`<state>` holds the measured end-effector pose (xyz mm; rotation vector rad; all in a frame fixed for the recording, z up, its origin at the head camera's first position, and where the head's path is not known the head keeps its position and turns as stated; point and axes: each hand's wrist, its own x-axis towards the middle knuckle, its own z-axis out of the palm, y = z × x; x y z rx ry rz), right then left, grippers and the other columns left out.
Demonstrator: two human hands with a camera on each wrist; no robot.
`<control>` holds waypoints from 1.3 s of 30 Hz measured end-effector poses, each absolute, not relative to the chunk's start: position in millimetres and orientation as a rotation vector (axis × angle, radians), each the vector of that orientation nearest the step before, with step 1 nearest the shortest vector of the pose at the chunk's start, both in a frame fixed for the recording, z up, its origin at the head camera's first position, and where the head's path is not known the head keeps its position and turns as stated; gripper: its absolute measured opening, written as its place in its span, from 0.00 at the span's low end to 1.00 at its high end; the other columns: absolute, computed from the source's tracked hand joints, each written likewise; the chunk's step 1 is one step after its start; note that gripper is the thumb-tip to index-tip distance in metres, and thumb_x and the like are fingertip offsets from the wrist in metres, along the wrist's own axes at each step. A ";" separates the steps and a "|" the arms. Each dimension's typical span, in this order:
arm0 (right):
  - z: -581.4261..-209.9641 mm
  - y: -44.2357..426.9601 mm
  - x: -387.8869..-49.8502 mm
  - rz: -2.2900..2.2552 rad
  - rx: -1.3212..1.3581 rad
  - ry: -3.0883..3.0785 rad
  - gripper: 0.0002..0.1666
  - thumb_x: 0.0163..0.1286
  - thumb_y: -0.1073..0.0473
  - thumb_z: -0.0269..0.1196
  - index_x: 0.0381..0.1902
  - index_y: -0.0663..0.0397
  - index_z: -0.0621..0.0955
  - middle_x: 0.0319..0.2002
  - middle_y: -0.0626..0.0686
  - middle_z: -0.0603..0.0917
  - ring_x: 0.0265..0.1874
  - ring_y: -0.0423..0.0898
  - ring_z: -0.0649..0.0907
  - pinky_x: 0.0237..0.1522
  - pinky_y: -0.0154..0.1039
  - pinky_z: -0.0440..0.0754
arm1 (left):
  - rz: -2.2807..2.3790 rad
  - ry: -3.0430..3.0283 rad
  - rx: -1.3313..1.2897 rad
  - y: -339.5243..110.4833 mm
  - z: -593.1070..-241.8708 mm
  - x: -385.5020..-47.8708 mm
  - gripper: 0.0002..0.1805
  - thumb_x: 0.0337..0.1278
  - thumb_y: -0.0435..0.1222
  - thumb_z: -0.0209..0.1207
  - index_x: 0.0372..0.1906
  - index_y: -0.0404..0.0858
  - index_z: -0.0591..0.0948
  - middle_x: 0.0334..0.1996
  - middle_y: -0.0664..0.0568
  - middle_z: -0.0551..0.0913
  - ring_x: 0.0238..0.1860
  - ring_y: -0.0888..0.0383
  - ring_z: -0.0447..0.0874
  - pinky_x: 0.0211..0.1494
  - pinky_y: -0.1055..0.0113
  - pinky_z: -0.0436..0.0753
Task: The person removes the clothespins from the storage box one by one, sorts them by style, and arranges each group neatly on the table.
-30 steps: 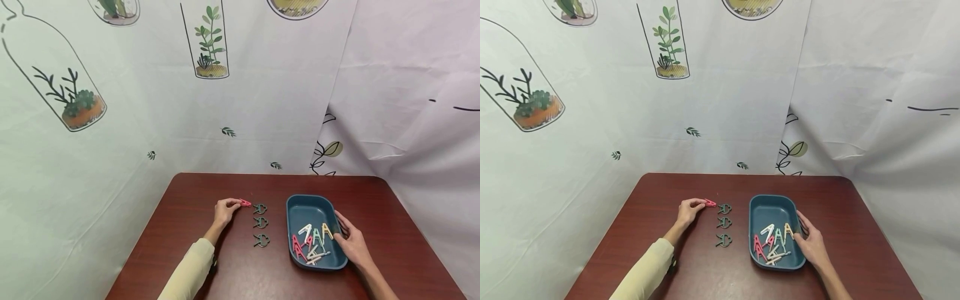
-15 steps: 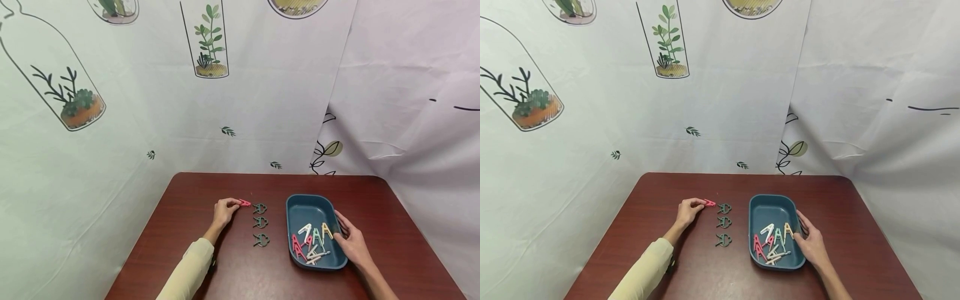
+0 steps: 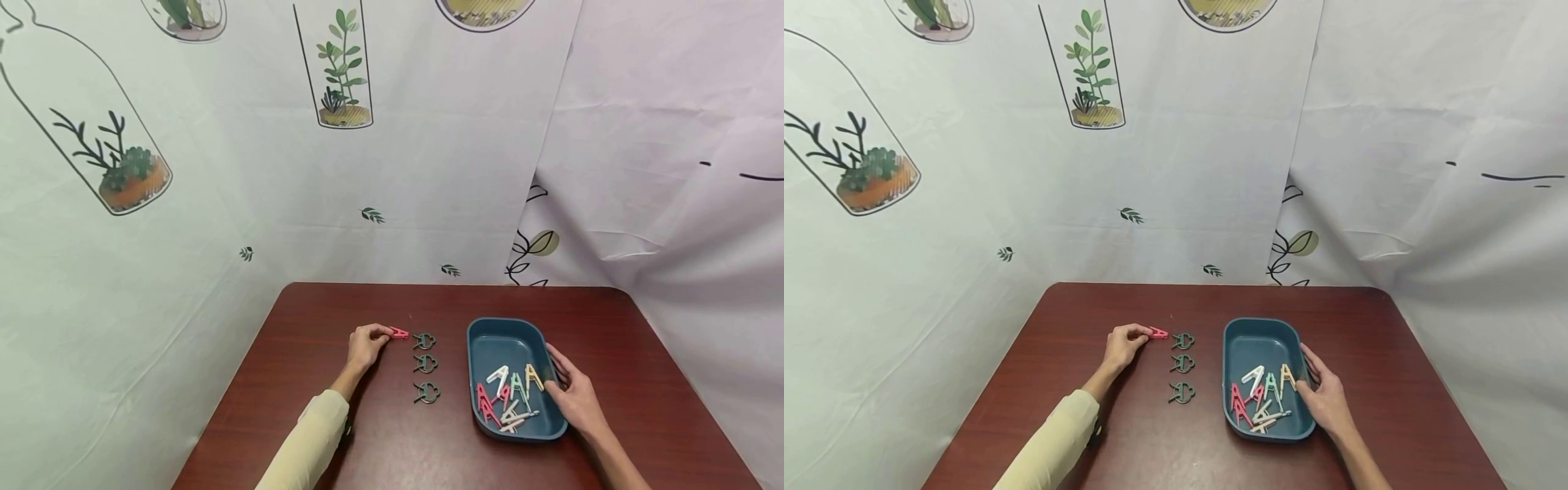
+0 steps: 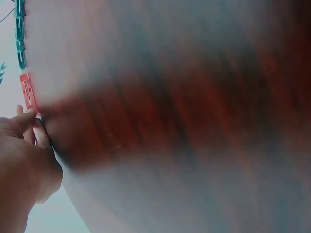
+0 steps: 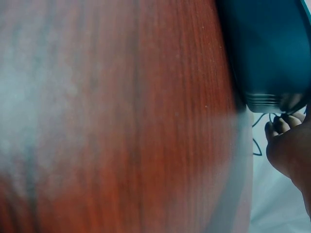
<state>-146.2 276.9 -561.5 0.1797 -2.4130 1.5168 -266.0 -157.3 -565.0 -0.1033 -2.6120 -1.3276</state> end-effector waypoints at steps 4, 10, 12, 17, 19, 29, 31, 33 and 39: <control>-561.2 276.6 -144.9 1.523 0.186 -2.407 0.43 0.66 0.80 0.62 0.79 0.65 0.68 0.72 0.73 0.73 0.61 0.20 0.72 0.52 0.15 0.71 | -1.383 -2.586 -0.104 -158.9 -566.1 -265.7 0.07 0.64 0.29 0.72 0.39 0.45 0.93 0.40 0.54 0.93 0.42 0.56 0.89 0.48 0.56 0.86; -561.5 277.2 -144.5 1.536 0.194 -2.391 0.43 0.66 0.80 0.63 0.79 0.65 0.68 0.71 0.73 0.73 0.61 0.20 0.72 0.52 0.15 0.71 | -1.552 -2.426 0.027 -161.7 -564.8 -270.2 0.09 0.67 0.27 0.68 0.48 0.38 0.91 0.43 0.49 0.93 0.47 0.52 0.91 0.50 0.63 0.87; -561.0 277.1 -144.5 1.531 0.190 -2.396 0.43 0.66 0.80 0.63 0.79 0.65 0.68 0.72 0.73 0.73 0.61 0.20 0.72 0.52 0.15 0.71 | -1.635 -2.341 0.094 -162.2 -562.5 -273.9 0.11 0.69 0.26 0.67 0.52 0.34 0.89 0.46 0.46 0.92 0.50 0.50 0.91 0.51 0.68 0.86; -560.6 276.8 -145.2 1.521 0.179 -2.410 0.43 0.66 0.80 0.63 0.79 0.65 0.68 0.72 0.72 0.73 0.61 0.20 0.71 0.53 0.15 0.71 | -1.837 -2.141 0.187 -160.9 -551.0 -284.1 0.21 0.71 0.25 0.64 0.66 0.27 0.81 0.59 0.37 0.87 0.62 0.41 0.85 0.62 0.65 0.83; -560.9 276.9 -145.7 1.520 0.177 -2.412 0.43 0.67 0.80 0.63 0.79 0.65 0.68 0.72 0.72 0.73 0.62 0.21 0.71 0.53 0.15 0.70 | -1.907 -2.071 0.193 -158.9 -544.5 -287.5 0.25 0.71 0.26 0.65 0.70 0.26 0.77 0.64 0.33 0.83 0.67 0.38 0.80 0.68 0.57 0.79; -561.6 277.1 -147.3 1.523 0.198 -2.387 0.43 0.66 0.81 0.63 0.78 0.66 0.68 0.71 0.73 0.73 0.61 0.20 0.71 0.52 0.15 0.71 | -2.053 -1.867 0.127 -124.3 -511.5 -297.6 0.38 0.70 0.32 0.68 0.77 0.24 0.66 0.74 0.31 0.71 0.77 0.38 0.67 0.77 0.53 0.68; -561.6 277.0 -147.3 1.526 0.199 -2.384 0.43 0.65 0.82 0.63 0.78 0.66 0.68 0.71 0.73 0.74 0.61 0.20 0.71 0.52 0.15 0.71 | -2.094 -1.846 0.111 -113.7 -504.9 -295.6 0.38 0.70 0.33 0.68 0.78 0.25 0.66 0.75 0.32 0.71 0.78 0.38 0.66 0.78 0.53 0.68; -561.8 276.8 -147.0 1.526 0.193 -2.388 0.43 0.65 0.82 0.63 0.78 0.66 0.68 0.71 0.73 0.74 0.61 0.20 0.71 0.52 0.15 0.71 | -2.145 -1.822 0.084 -102.5 -499.3 -292.7 0.38 0.70 0.32 0.68 0.78 0.25 0.65 0.75 0.31 0.70 0.78 0.38 0.65 0.79 0.52 0.66; -561.7 276.9 -146.5 1.512 0.167 -2.410 0.43 0.66 0.81 0.63 0.79 0.66 0.68 0.71 0.73 0.74 0.61 0.20 0.70 0.52 0.15 0.70 | -2.266 -1.806 0.001 -65.7 -488.9 -282.0 0.38 0.69 0.31 0.68 0.78 0.25 0.65 0.75 0.31 0.70 0.78 0.39 0.66 0.79 0.52 0.66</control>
